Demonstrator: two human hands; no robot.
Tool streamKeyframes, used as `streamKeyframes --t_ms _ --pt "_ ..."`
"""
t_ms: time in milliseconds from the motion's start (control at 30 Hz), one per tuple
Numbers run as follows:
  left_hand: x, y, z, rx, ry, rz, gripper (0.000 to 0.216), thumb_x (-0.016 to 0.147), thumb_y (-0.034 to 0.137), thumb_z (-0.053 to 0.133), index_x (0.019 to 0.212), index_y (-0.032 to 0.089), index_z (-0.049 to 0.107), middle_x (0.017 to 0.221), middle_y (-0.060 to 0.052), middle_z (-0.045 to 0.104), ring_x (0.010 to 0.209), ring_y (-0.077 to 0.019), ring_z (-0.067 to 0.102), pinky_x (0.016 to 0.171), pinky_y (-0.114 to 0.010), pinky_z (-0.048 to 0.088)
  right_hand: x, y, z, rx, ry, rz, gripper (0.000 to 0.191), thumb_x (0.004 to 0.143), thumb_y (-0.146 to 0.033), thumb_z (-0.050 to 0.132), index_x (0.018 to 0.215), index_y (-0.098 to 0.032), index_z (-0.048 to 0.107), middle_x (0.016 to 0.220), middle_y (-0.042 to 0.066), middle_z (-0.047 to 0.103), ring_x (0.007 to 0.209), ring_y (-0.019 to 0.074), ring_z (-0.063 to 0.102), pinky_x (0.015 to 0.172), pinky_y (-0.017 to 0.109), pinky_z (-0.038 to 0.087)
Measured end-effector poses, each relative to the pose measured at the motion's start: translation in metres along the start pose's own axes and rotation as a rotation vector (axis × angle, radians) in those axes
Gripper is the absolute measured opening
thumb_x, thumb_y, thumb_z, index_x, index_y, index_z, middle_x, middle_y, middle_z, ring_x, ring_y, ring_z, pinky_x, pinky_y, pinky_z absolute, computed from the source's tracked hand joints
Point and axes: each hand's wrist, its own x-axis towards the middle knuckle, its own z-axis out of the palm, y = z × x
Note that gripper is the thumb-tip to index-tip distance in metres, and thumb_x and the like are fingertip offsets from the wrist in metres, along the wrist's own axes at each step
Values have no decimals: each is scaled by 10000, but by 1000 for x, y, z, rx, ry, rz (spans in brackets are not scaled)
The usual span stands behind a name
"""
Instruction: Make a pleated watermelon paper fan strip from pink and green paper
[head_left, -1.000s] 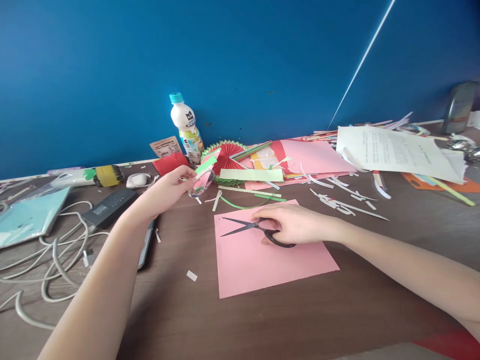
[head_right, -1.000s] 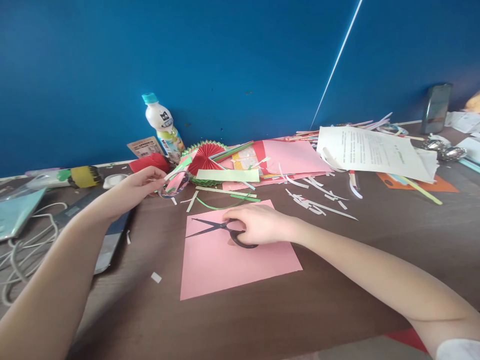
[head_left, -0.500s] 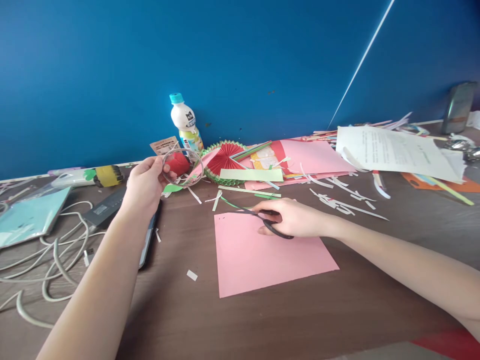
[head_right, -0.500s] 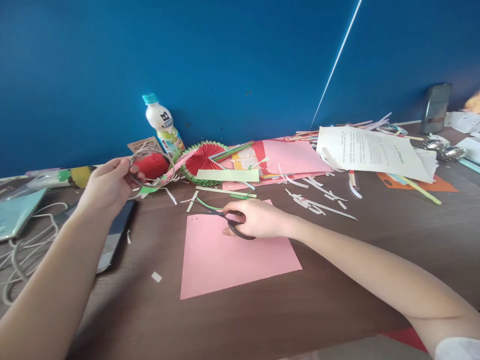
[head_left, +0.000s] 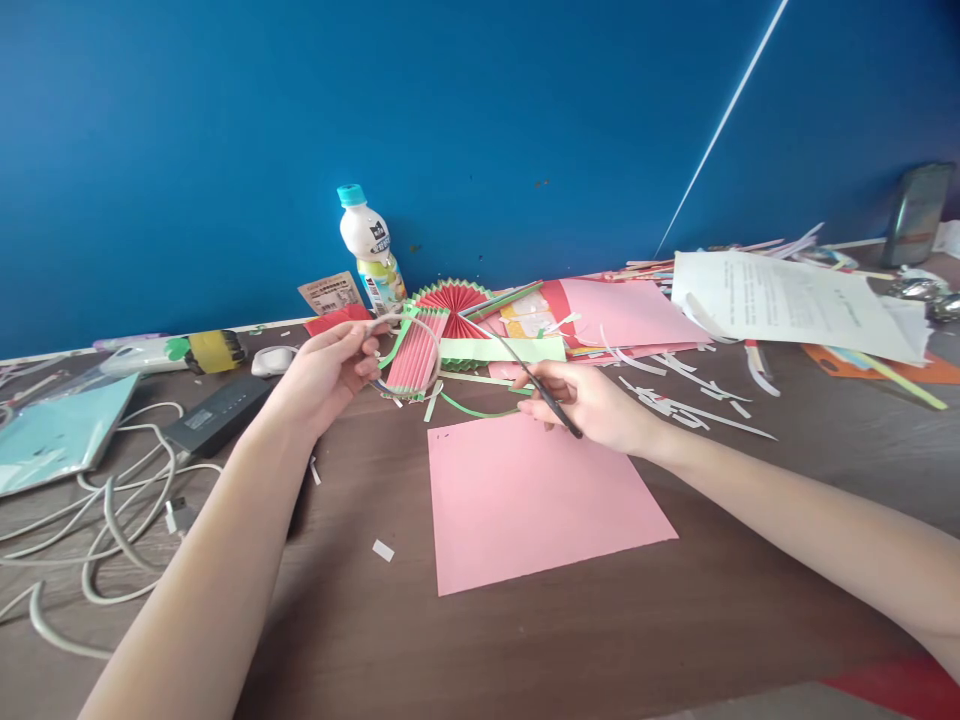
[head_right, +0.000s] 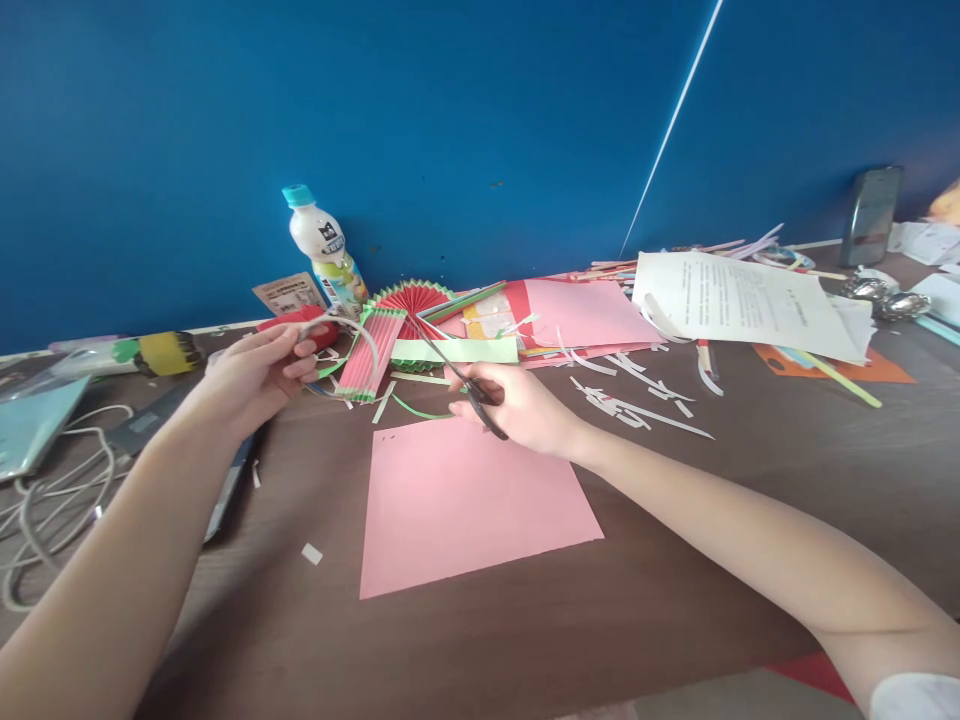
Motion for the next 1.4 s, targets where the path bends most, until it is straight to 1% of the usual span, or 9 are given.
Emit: streamKeyframes --t_ms 133,200,300,433,700,833,1000,1200,1400 --pt "-12 -6 17 275 -298 -114 125 796 173 539 714 125 620 638 -17 533 480 -61 424 454 -180 352 2 -3 0 65 100 -16 314 690 -343 683 922 -183 544 802 10 609 651 118 585 619 278 489" --pt "-18 -8 24 381 -413 -130 126 784 248 564 781 139 628 672 -27 584 490 -73 443 477 -196 361 2 -5 0 101 122 -31 322 686 -328 689 928 -184 533 802 10 624 682 131 609 641 288 498" --pt "-25 -7 33 530 -520 -88 177 802 308 540 831 151 615 686 -28 628 510 -84 475 522 -213 386 2 -5 -1 153 118 -84 287 709 -294 678 926 -191 522 837 8 633 687 118 613 646 282 501" --pt "-31 -1 40 744 -616 -49 200 836 337 502 891 166 591 741 -7 663 581 -90 534 589 -217 416 1 -2 -2 207 100 -128 275 718 -291 685 915 -198 518 832 -7 612 681 116 623 605 259 491" --pt "-37 -4 48 892 -656 -29 246 865 347 445 992 190 586 800 12 682 652 -105 594 640 -235 453 -2 -7 -2 212 -3 -110 294 728 -249 683 955 -203 501 728 -32 587 693 114 605 660 272 478" --pt "-39 -7 51 962 -655 -41 244 864 336 436 992 199 592 824 16 684 665 -112 613 653 -244 458 -4 -10 -3 192 -10 -116 282 719 -215 682 936 -194 504 690 -43 566 649 99 580 620 252 455" --pt "-43 -4 51 1093 -632 -40 285 840 374 467 1094 279 553 840 41 681 704 -135 626 652 -261 453 -2 -11 -5 190 -38 -106 271 717 -188 675 936 -194 515 682 -49 555 603 79 555 579 229 430" --pt "-41 -4 48 1154 -637 -37 193 824 396 495 960 275 560 796 54 681 725 -138 626 664 -256 439 -2 -13 -9 205 -45 -85 260 711 -183 679 925 -192 532 682 -50 549 564 63 519 542 215 406" --pt "-42 -3 49 1152 -593 -2 210 814 423 506 917 246 550 773 50 680 666 -130 622 642 -244 429 -1 -14 -14 243 -24 -56 279 683 -194 704 911 -190 543 658 -56 541 532 57 487 510 207 391"
